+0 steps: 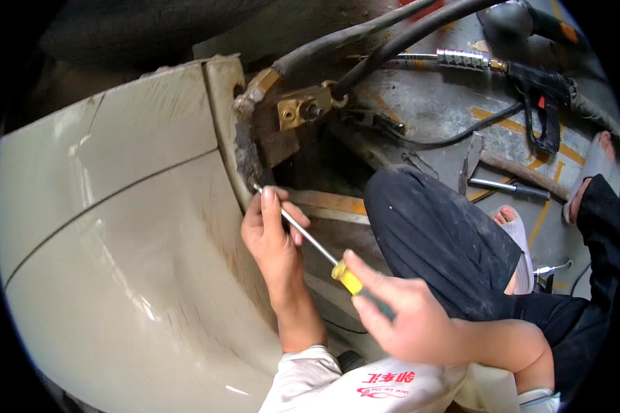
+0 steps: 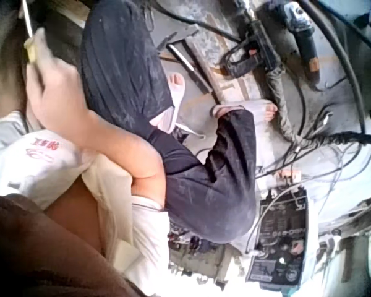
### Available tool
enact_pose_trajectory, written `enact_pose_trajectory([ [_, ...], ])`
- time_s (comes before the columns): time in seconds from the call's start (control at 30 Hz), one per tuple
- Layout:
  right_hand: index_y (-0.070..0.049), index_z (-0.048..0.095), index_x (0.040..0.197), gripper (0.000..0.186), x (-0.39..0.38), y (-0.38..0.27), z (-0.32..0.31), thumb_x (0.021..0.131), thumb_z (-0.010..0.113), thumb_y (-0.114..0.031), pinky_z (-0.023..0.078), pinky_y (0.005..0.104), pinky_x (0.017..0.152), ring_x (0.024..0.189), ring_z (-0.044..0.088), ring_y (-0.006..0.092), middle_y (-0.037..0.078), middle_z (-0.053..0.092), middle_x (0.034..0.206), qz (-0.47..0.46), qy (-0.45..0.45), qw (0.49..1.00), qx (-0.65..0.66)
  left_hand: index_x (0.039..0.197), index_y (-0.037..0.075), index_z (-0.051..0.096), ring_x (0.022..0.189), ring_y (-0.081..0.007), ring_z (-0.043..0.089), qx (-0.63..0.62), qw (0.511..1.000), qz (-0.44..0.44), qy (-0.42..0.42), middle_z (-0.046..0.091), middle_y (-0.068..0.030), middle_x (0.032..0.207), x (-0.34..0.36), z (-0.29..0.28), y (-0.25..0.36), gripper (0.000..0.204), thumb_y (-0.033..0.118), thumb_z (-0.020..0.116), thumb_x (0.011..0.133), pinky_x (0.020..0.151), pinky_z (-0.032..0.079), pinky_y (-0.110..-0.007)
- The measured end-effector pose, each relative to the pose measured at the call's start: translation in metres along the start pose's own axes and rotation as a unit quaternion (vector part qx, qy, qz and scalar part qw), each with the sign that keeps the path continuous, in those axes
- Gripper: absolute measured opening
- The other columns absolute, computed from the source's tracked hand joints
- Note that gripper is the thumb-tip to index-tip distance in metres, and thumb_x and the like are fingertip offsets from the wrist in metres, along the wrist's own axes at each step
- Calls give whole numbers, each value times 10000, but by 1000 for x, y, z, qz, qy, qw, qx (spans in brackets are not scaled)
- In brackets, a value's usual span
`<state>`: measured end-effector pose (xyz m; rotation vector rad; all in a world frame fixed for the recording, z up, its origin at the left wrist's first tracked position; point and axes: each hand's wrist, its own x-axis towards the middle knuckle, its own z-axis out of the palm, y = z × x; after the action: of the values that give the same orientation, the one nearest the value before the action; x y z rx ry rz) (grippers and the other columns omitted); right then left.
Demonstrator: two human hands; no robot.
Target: The person uses a pneumatic spot welder to work on a car's wheel arch, then switches to an angle grinder to grind the metal surface, and finally uses a screwdriver to scrape and clean the area.
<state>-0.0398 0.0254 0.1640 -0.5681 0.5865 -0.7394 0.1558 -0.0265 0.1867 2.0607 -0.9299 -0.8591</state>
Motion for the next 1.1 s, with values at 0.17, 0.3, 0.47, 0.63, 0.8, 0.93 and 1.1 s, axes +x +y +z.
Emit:
enact_pose_trajectory([
  [0.17,-144,261,1483,527,6,11,-26,1009,437,-289,335,200,369,426,397,75,94,537,793,244,-103,869,419,852,20,598,368,-48,356,-38,999,15,27,449,21,471,14,6,-10,200,196,596,946,366,267,-194],
  [0.3,-192,294,1485,505,0,29,-14,1014,444,-296,312,194,379,458,404,68,53,557,806,239,-126,862,429,834,45,585,364,-50,333,-51,999,16,6,424,40,462,9,-8,-6,194,201,591,949,376,258,-210],
  [0.47,-163,288,1488,495,-9,24,6,1020,424,-256,343,187,424,483,405,60,39,536,781,228,-91,897,367,830,43,561,365,-49,304,-93,995,18,-45,416,38,459,7,-14,-6,229,213,528,979,392,234,-218],
  [0.63,-141,287,1488,484,-16,29,18,1024,408,-209,358,191,459,508,398,59,40,532,761,210,-55,903,372,832,36,542,370,-47,316,-39,997,13,-65,409,32,467,4,-9,-1,231,214,526,977,387,242,-213],
  [0.8,-130,290,1486,487,-12,21,9,1021,412,-210,363,196,459,506,400,52,32,537,761,236,-62,898,366,820,27,528,375,-47,326,-4,999,-8,-38,391,24,479,4,-8,0,248,226,544,968,376,246,-213],
  [0.93,-139,292,1487,493,-6,20,-6,1014,419,-195,369,188,472,515,408,37,0,523,730,228,-81,932,271,823,27,527,379,-45,328,-20,1000,12,-17,416,19,494,5,-5,-5,234,206,533,973,382,249,-208],
  [1.1,-104,273,1490,504,-3,12,-9,1004,401,-149,384,189,506,542,417,31,-5,521,729,240,-88,940,227,833,26,527,364,-39,291,-7,999,45,3,384,40,453,4,-2,-7,230,194,498,987,381,216,-214],
])
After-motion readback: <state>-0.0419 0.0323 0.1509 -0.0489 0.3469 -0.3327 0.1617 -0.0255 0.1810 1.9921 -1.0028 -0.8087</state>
